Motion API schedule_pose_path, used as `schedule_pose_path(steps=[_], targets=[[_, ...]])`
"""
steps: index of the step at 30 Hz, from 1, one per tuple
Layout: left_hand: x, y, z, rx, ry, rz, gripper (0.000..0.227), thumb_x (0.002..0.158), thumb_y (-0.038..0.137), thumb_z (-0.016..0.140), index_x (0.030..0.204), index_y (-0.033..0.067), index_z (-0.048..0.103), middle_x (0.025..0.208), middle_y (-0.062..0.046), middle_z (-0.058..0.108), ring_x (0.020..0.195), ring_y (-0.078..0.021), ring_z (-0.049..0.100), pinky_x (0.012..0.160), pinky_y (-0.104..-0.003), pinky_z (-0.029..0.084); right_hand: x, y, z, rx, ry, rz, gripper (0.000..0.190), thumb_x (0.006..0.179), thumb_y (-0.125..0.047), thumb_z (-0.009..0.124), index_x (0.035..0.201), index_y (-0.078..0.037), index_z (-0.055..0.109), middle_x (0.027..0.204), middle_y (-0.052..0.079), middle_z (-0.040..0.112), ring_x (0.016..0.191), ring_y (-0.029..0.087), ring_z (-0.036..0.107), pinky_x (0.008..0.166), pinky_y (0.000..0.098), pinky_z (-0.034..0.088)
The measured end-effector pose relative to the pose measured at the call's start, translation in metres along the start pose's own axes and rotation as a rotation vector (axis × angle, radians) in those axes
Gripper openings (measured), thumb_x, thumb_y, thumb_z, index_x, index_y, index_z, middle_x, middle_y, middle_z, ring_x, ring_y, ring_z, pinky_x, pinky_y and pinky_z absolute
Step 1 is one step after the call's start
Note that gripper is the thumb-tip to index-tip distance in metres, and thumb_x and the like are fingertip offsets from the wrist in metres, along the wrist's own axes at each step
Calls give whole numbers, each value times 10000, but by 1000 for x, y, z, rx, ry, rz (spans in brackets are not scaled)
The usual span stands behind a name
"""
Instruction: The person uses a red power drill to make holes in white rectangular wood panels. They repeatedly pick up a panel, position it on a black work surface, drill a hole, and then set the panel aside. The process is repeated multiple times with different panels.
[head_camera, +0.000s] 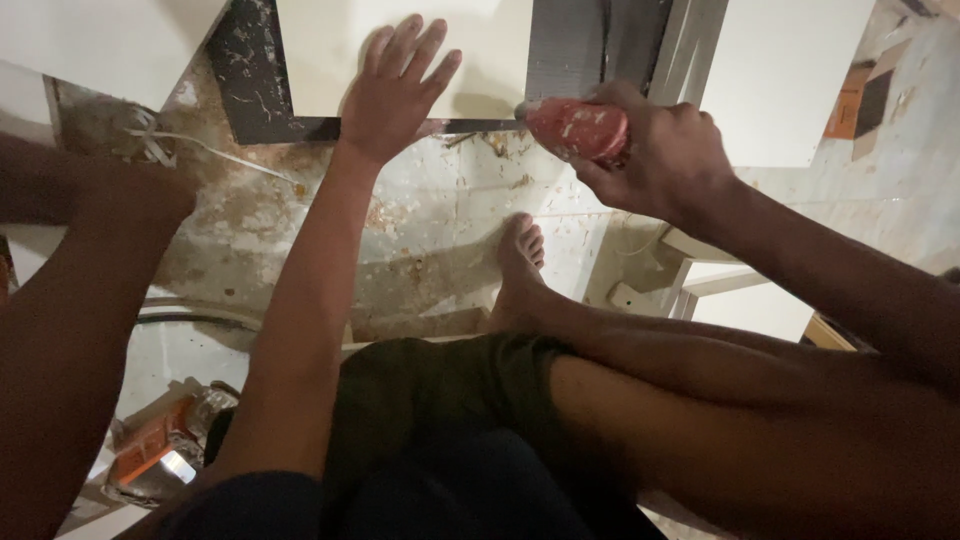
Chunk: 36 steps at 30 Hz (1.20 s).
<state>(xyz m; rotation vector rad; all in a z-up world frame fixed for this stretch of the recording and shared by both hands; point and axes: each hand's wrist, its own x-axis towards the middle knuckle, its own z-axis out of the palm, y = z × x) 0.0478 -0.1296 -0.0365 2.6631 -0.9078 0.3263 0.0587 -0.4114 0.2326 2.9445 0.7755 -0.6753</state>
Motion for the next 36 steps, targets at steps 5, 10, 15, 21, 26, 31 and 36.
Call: schedule_pose_path(steps=[5, 10, 15, 21, 26, 31, 36], targets=[[4, -2, 2, -13, 42, -7, 1093, 657, 476, 1058, 1564, 113, 568, 1663, -184, 444, 1498, -417, 407, 1161, -619, 408, 10, -3, -5, 0, -20, -42, 560, 1009, -466, 766, 1373, -82, 583, 859, 191, 786, 587, 315, 763, 454, 459, 624], [5, -4, -10, 10, 51, -4, 1058, 683, 522, 1026, 1542, 149, 533, 1647, -170, 456, 1486, -390, 450, 1161, -583, 427, 26, 6, -1, 115, -101, 57, 773, 794, -589, 821, 1478, -281, 634, 1072, 141, 804, 943, 506, 737, 790, 626, 570], [3, -6, 1, -16, 45, 5, 1052, 738, 592, 959, 1589, 177, 500, 1670, -178, 479, 1507, -400, 443, 1165, -577, 387, 16, -5, -16, 320, -91, -65, 643, 902, -298, 831, 1413, 32, 622, 979, 198, 800, 671, 291, 784, 532, 363, 647], [4, -11, 1, -67, 38, 17, 1096, 708, 543, 975, 1619, 178, 485, 1669, -199, 464, 1508, -425, 422, 1146, -599, 400, 13, -17, -38, 244, -98, -14, 646, 856, -367, 846, 1388, -59, 649, 1008, 115, 815, 734, 271, 778, 642, 389, 625], [0, -8, 0, -15, 56, 12, 1017, 778, 588, 947, 1602, 196, 499, 1654, -168, 489, 1516, -388, 422, 1171, -558, 395, 5, -39, -79, 405, -211, 117, 609, 910, -175, 823, 1402, 85, 574, 1096, 265, 790, 621, 295, 814, 447, 344, 674], [3, -8, -4, 11, 75, 17, 1014, 737, 595, 952, 1568, 178, 548, 1647, -169, 498, 1508, -389, 424, 1155, -572, 405, 6, -26, -94, 257, -46, 34, 510, 922, -323, 830, 1343, -46, 748, 1068, 123, 813, 848, 229, 775, 736, 363, 597], [3, -6, -7, 8, 62, 14, 1057, 704, 574, 971, 1581, 181, 532, 1646, -172, 495, 1506, -388, 431, 1174, -552, 389, 9, -26, -89, 287, -45, 121, 537, 847, -346, 834, 1316, -101, 739, 1073, 71, 811, 951, 209, 765, 866, 356, 552]])
